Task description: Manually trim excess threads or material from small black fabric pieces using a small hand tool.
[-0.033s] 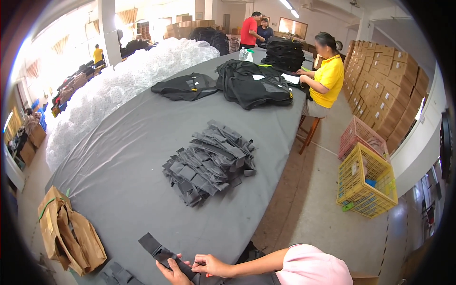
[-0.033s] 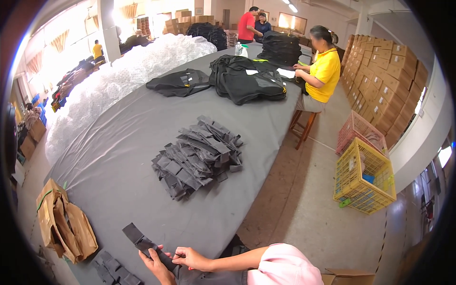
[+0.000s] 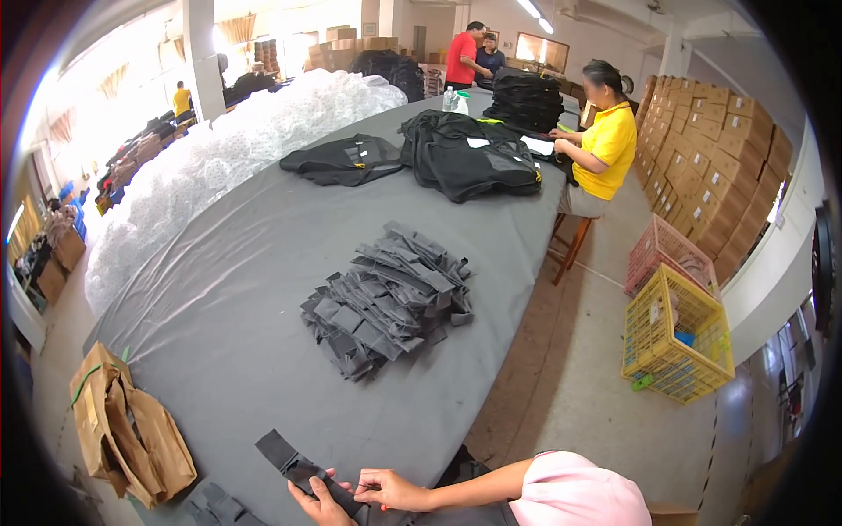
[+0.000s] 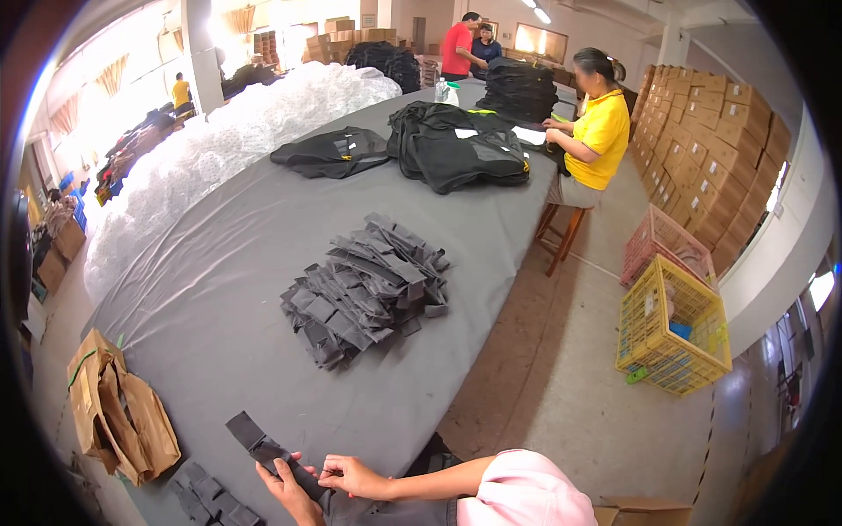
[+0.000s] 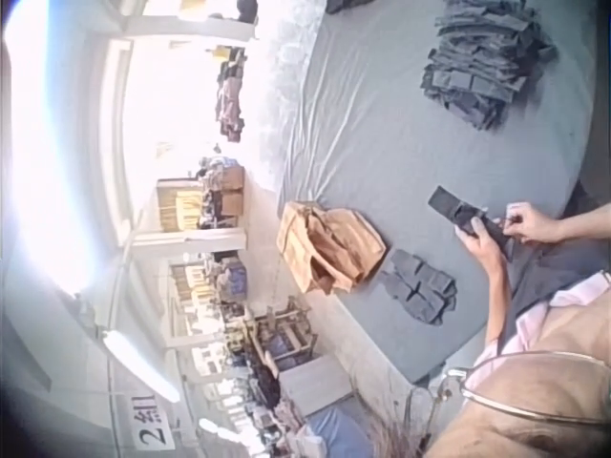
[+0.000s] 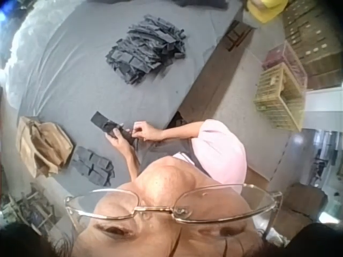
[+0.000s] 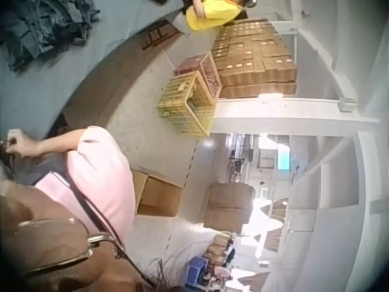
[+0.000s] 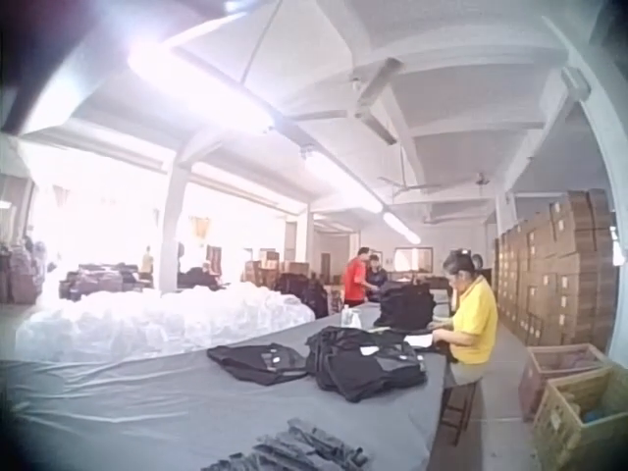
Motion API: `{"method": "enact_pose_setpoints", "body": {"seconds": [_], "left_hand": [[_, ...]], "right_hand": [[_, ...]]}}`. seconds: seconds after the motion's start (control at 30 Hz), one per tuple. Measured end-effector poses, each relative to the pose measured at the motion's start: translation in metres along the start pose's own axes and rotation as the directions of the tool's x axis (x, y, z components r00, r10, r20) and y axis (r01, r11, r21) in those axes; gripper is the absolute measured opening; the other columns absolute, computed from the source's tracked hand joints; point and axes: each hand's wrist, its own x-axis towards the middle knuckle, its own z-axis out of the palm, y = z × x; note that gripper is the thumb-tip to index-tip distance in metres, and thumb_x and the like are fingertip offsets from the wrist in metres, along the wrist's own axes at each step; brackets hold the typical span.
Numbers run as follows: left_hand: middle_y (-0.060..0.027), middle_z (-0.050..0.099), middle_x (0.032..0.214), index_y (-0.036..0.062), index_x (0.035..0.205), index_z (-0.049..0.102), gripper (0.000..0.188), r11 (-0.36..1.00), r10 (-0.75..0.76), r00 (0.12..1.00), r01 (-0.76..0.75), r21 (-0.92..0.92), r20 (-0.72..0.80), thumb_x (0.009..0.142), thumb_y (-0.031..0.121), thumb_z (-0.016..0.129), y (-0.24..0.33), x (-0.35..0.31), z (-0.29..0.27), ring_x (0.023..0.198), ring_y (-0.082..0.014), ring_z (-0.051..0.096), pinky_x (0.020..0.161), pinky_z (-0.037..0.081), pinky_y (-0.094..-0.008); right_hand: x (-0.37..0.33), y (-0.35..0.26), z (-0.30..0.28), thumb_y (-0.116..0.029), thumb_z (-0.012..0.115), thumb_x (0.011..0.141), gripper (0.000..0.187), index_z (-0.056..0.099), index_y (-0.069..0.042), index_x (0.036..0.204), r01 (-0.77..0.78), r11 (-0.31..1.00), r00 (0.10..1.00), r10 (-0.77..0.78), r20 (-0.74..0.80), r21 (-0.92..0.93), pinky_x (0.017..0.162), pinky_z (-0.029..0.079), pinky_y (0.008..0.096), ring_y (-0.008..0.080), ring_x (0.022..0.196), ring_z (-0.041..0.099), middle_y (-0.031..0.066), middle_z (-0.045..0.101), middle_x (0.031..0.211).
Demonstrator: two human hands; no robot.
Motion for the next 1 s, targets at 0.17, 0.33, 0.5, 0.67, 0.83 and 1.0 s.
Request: {"method": "enact_pose_setpoints", "body": {"seconds": [0.17,0.33,0.5,0.67,0.83,1.0], "left_hand": [[-0.0123,0.06,0.085,0.0063,0.124,0.037,0.035,0.998,0.031,0.999,-0.032,-0.051,-0.01,0.096,0.023,0.05,-0.013,0.0,-0.009,0.052,-0.0138,0.056,0.047,0.048,-0.0252],[-0.0127,0.06,0.085,0.0059,0.129,0.036,0.04,0.997,0.045,0.999,-0.046,0.056,0.019,0.094,0.02,0.052,-0.009,-0.01,-0.017,0.052,-0.0145,0.056,0.047,0.046,-0.0248],[-0.0099,0.056,0.099,0.0003,0.131,0.037,0.044,0.978,-0.039,0.999,0.04,0.204,-0.005,0.091,0.009,0.054,0.006,-0.001,-0.007,0.075,-0.0162,0.062,0.055,0.051,-0.0262],[-0.0102,0.062,0.086,0.0029,0.127,0.038,0.041,0.951,-0.293,0.953,0.299,-0.08,0.075,0.095,0.023,0.052,0.014,0.005,-0.014,0.061,-0.0147,0.059,0.054,0.049,-0.0263],[-0.0135,0.064,0.089,0.0048,0.112,0.042,0.037,0.906,-0.363,0.928,0.373,-0.198,0.087,0.094,0.036,0.053,0.004,0.004,-0.033,0.061,-0.0145,0.06,0.054,0.051,-0.0269],[-0.0115,0.064,0.089,0.0075,0.105,0.046,0.028,0.895,-0.374,0.926,0.376,-0.238,0.058,0.096,0.033,0.05,0.001,0.002,-0.037,0.061,-0.0143,0.061,0.05,0.052,-0.0264]], "right_hand": [[-0.008,-0.012,0.002,-0.01,0.062,0.086,0.014,0.057,0.001,0.08,0.266,0.921,0.963,-0.265,0.044,-0.286,0.059,0.041,0.0251,0.009,0.068,0.052,0.0024,0.055,0.08],[-0.008,-0.003,-0.001,-0.017,0.066,0.083,0.015,0.061,-0.003,0.082,0.023,0.985,0.986,0.005,0.165,-0.17,0.051,0.041,0.0237,0.007,0.069,0.051,-0.0014,0.056,0.081],[-0.001,-0.041,-0.019,-0.018,0.07,0.081,0.015,0.058,-0.012,0.087,-0.428,0.875,0.893,0.371,0.255,0.226,0.052,0.04,0.0193,0.0025,0.065,0.047,-0.0053,0.055,0.076],[0.009,-0.078,-0.016,-0.009,0.059,0.086,0.008,0.052,-0.006,0.083,-0.083,0.99,0.994,0.074,0.075,0.112,0.055,0.051,0.0227,0.0036,0.056,0.043,-0.0041,0.047,0.07],[0.006,-0.039,-0.012,-0.005,0.069,0.078,0.029,0.056,-0.007,0.104,0.39,0.715,0.903,-0.421,0.088,-0.58,0.056,0.047,0.0278,0.0153,0.063,0.057,0.0067,0.057,0.083],[-0.002,-0.026,-0.016,-0.003,0.073,0.069,0.037,0.059,-0.007,0.103,0.545,0.515,0.815,-0.51,0.275,-0.662,0.056,0.045,0.0319,0.0212,0.061,0.055,0.0062,0.055,0.079]]}}
